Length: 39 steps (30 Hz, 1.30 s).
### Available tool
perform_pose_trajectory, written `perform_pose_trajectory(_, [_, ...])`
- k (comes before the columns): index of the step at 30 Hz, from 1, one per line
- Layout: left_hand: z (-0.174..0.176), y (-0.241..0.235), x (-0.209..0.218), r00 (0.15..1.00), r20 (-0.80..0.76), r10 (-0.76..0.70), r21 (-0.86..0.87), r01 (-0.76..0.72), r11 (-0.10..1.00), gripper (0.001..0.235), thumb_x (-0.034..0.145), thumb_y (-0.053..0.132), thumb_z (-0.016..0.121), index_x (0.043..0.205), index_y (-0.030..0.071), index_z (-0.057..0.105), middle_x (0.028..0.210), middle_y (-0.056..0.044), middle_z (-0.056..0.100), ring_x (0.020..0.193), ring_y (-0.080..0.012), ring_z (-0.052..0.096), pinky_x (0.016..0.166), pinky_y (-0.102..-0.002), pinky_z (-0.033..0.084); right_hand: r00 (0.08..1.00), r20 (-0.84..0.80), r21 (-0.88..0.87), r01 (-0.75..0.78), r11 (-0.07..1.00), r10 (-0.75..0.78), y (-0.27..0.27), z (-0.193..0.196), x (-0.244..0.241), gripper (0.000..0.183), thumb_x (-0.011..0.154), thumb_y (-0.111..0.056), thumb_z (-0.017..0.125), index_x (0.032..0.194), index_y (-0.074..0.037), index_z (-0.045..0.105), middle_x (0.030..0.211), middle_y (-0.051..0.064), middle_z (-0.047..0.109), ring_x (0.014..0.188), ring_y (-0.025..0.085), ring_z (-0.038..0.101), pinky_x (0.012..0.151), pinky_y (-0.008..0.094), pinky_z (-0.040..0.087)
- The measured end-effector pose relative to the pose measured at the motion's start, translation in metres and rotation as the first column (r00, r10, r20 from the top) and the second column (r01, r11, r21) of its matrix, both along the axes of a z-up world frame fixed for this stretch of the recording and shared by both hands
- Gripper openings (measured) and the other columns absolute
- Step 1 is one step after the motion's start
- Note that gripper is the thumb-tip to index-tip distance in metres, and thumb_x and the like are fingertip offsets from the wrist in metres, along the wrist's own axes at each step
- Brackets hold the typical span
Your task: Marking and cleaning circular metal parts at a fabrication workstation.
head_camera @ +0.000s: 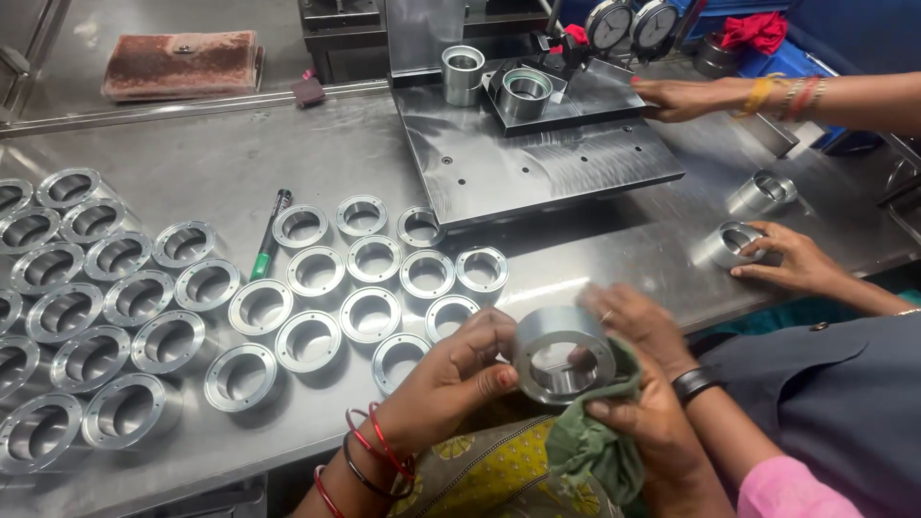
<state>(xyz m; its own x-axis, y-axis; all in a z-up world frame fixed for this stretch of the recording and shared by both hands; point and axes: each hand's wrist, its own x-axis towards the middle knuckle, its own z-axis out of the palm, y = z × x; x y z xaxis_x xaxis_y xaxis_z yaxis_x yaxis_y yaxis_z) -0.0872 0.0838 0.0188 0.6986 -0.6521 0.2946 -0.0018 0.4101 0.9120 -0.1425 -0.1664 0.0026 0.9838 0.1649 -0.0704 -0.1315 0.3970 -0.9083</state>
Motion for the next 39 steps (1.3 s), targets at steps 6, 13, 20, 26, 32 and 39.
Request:
perform_pose_trajectory(6, [0.0,-0.008,0.001,0.983,0.104,0.148,0.179,-0.165,0.97,0.065,0.104,0.048,0.052,0.154,0.007,0.05,0.141,-0.009,0.053,0.142,-0.0229,0.039,0.119,-0.041,0.035,0.917,0.373,-0.263,0.254,0.931,-0.145,0.013,0.012,0.002,0.058,0.064,-0.004,0.084,0.12,-0.007,0.066,0.138,0.007,0.065,0.13,0.021,0.062,0.107,0.038,0.051])
perform_pose_trajectory(13, [-0.009,-0.026,0.01,0.96,-0.162,0.229,0.376,-0.155,0.914,0.089,0.087,0.071,0.049,0.155,0.015,0.038,0.151,-0.014,0.048,0.137,-0.0271,0.051,0.112,-0.039,0.04,0.888,0.458,-0.686,0.321,0.653,0.044,0.004,-0.033,0.007,0.034,0.075,-0.004,0.088,0.107,-0.011,0.078,0.098,0.004,0.071,0.091,0.017,0.07,0.082,0.031,0.058])
perform_pose_trajectory(20, [-0.025,-0.051,0.043,0.789,0.598,0.141,0.528,-0.52,0.671,0.091,0.075,0.058,0.081,0.143,0.009,0.047,0.117,-0.012,0.059,0.112,-0.0293,0.061,0.097,-0.042,0.05,0.858,0.499,-0.728,0.492,0.478,-0.124,-0.002,-0.013,0.035,0.042,0.073,0.002,0.074,0.113,-0.009,0.07,0.122,0.008,0.071,0.117,0.02,0.066,0.098,0.032,0.053])
perform_pose_trajectory(26, [-0.034,-0.061,0.052,0.6,0.792,-0.113,0.595,-0.715,0.368,0.062,0.069,0.044,0.086,0.118,0.014,0.063,0.119,-0.014,0.058,0.121,-0.0394,0.051,0.098,-0.056,0.038,0.897,0.441,-0.815,0.419,0.4,-0.04,-0.012,-0.031,0.037,0.05,0.068,0.004,0.069,0.116,-0.011,0.07,0.127,0.01,0.072,0.123,0.022,0.066,0.102,0.034,0.049])
perform_pose_trajectory(32, [-0.04,-0.047,0.049,0.472,0.881,0.039,0.438,-0.843,0.313,0.059,0.061,0.043,0.086,0.111,0.019,0.066,0.138,-0.028,0.046,0.133,-0.0528,0.036,0.107,-0.064,0.022,0.823,0.53,-0.841,0.479,0.252,0.206,-0.012,-0.016,0.065,0.066,0.064,-0.005,0.07,0.129,-0.014,0.064,0.136,0.012,0.064,0.129,0.028,0.056,0.109,0.038,0.039])
perform_pose_trajectory(39, [-0.049,-0.032,0.038,0.493,0.87,0.033,0.461,-0.833,0.306,0.061,0.068,0.049,0.078,0.118,0.016,0.065,0.126,-0.016,0.054,0.132,-0.0323,0.048,0.111,-0.072,0.02,0.963,0.268,-0.754,0.188,0.629,0.033,0.035,-0.032,0.102,0.074,0.074,0.007,0.054,0.144,-0.016,0.053,0.132,0.008,0.064,0.116,0.019,0.062,0.1,0.03,0.048])
